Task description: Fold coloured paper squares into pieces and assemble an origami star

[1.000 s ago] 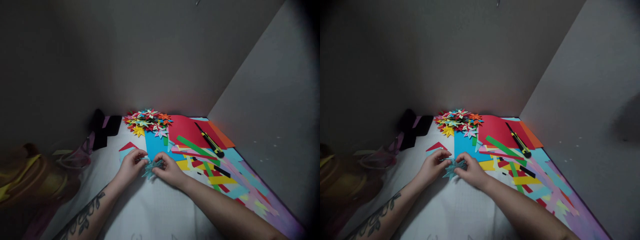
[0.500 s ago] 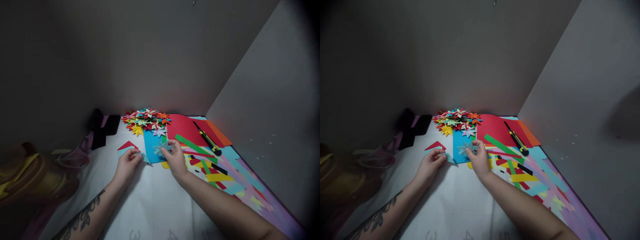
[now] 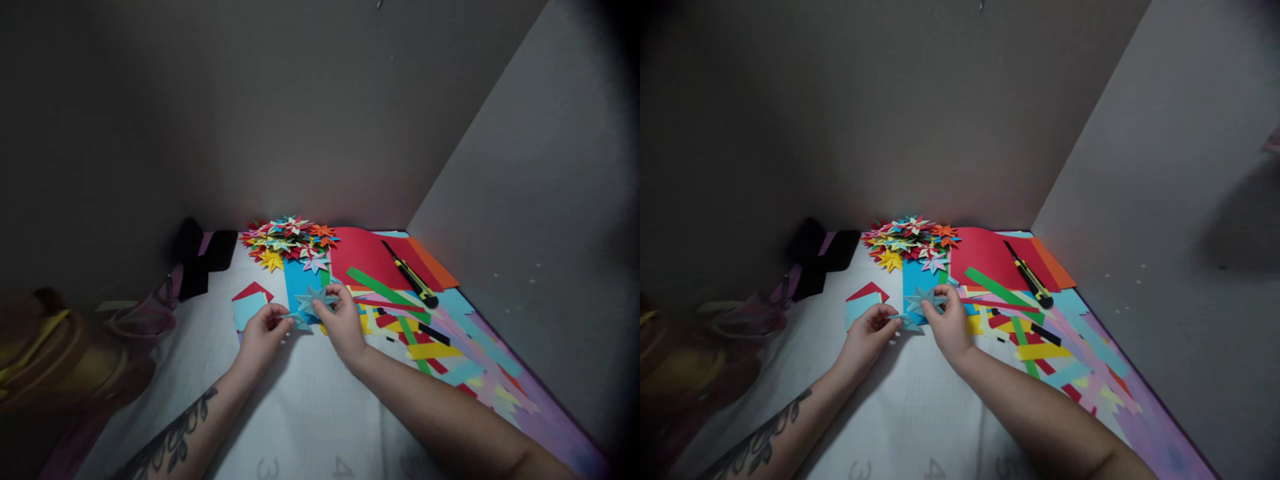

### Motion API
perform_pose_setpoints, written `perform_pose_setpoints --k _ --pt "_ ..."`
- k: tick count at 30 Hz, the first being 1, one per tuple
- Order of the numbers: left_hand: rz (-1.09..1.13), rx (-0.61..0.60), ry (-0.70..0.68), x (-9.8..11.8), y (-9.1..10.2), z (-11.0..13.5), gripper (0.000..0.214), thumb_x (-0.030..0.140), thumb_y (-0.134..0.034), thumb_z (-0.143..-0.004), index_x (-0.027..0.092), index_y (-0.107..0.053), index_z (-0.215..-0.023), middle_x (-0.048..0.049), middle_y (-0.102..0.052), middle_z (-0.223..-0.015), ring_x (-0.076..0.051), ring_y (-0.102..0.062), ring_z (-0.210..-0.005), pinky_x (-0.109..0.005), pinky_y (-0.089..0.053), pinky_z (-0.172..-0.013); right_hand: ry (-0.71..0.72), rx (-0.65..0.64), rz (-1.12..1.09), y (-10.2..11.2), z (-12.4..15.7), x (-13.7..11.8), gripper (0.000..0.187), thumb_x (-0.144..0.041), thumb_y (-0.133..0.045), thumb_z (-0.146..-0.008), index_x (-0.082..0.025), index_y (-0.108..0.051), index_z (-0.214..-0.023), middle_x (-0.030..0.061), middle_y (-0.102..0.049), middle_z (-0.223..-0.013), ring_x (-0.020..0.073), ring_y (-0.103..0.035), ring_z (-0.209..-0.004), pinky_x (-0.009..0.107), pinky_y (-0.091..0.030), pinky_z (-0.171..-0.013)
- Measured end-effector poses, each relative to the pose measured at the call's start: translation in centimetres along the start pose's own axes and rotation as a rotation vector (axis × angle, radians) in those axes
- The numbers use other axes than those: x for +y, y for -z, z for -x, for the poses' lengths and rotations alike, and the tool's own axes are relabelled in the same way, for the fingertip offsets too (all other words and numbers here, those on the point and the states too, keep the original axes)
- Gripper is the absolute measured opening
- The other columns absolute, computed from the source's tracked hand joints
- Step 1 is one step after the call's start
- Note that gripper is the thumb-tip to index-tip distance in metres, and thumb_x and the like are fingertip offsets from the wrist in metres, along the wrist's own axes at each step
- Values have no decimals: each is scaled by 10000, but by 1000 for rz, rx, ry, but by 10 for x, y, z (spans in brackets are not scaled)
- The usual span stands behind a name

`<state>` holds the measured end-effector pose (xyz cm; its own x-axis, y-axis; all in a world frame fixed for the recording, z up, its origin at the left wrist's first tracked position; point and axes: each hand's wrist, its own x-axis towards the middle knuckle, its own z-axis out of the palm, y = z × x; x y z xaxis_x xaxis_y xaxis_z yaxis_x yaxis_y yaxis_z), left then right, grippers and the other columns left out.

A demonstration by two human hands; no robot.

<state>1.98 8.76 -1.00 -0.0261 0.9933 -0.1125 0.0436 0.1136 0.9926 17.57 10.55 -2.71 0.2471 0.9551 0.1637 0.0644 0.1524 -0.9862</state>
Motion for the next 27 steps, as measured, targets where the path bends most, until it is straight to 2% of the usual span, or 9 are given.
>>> perform_pose_setpoints --k 5,13,21,27 --pt "-10 -27 7 -6 -2 -1 235 312 -682 -637 158 -570 -774 49 -539 -570 -84 -485 -507 -184 -369 -491 16 -8 0 -2 2 3 255 -254 -638 -693 -211 -521 -914 7 -585 -851 146 -557 -717 254 -456 -629" --pt "24 30 15 -5 -2 -1 267 336 -691 -628 156 -568 -783 43 -548 -585 -86 -487 -511 -188 -390 -493 -43 -96 -75 -2 4 0 308 -237 -638 -692 -225 -464 -946 -13 -589 -801 149 -579 -694 251 -472 -611" --pt "40 67 25 3 1 0 302 365 -702 -615 155 -561 -780 46 -530 -568 -84 -469 -499 -188 -375 -484 -172 -215 -116 0 5 -8 324 -256 -652 -668 -231 -454 -924 -21 -615 -741 141 -584 -560 233 -463 -484" --pt "47 48 34 0 3 -2 313 371 -712 -609 151 -570 -781 45 -537 -566 -84 -477 -493 -195 -384 -486 -116 -222 -59 3 2 -11 256 -213 -641 -667 -208 -489 -873 -19 -598 -716 132 -583 -601 217 -461 -509"
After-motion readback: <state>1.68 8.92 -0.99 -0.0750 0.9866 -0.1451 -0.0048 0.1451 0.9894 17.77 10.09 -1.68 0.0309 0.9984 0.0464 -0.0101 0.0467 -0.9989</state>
